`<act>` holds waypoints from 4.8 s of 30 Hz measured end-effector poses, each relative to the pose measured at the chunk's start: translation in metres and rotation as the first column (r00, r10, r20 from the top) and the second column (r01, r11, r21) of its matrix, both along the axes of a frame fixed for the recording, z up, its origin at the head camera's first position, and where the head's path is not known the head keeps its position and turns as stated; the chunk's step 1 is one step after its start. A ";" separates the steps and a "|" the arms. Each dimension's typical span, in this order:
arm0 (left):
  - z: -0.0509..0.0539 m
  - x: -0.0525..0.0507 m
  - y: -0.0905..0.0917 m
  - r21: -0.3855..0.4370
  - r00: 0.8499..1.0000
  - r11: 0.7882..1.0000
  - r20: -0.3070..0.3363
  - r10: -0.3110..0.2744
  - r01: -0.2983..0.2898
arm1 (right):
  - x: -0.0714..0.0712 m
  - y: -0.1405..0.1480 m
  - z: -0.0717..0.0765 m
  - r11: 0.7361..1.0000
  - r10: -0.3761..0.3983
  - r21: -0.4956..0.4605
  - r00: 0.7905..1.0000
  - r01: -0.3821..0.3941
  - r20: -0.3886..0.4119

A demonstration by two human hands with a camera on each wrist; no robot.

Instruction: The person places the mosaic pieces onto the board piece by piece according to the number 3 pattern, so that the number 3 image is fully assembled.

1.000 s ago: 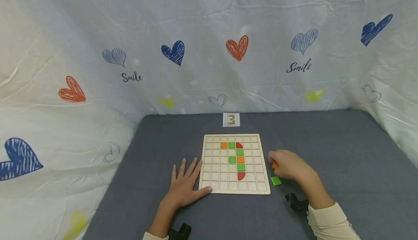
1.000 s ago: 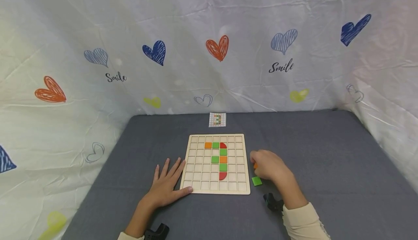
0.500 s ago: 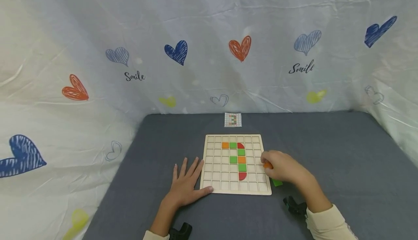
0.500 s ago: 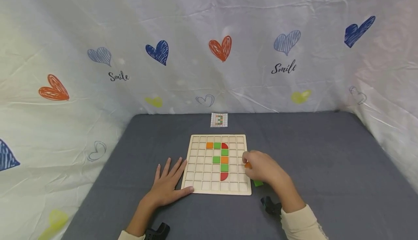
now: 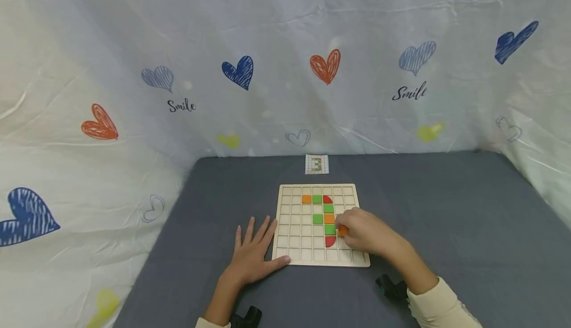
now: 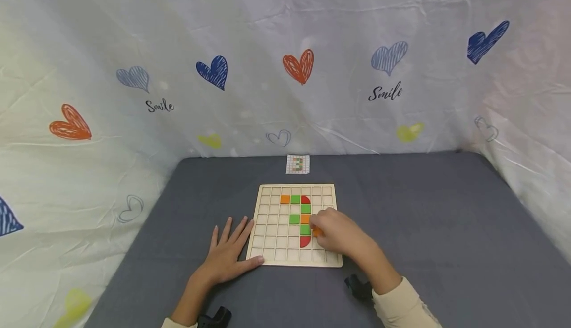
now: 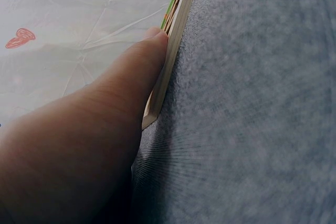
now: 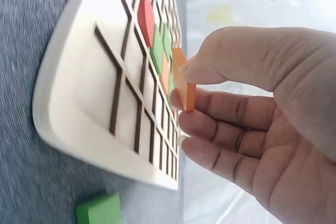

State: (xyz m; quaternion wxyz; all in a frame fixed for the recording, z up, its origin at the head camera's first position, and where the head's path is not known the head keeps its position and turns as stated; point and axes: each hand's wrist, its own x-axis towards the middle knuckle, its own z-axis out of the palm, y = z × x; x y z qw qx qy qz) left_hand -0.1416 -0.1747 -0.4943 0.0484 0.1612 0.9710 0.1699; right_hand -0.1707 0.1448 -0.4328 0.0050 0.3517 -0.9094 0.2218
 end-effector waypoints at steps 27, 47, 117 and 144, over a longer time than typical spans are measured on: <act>-0.001 0.002 -0.001 -0.010 1.000 1.000 0.007 0.005 -0.005 | 0.006 -0.048 -0.012 0.995 0.090 -0.041 0.994 -0.093 -0.065; 0.003 0.001 -0.001 -0.010 1.000 1.000 0.007 0.003 -0.003 | 0.003 -0.056 -0.016 0.994 0.096 -0.044 0.994 -0.099 -0.056; 0.000 -0.001 0.000 -0.006 1.000 1.000 0.013 0.003 -0.003 | 0.040 0.032 -0.009 0.912 -0.376 0.196 0.925 0.359 0.056; 0.001 -0.001 0.000 -0.008 1.000 1.000 0.000 0.002 -0.002 | 0.039 0.038 -0.010 0.950 -0.299 0.117 0.952 0.290 0.068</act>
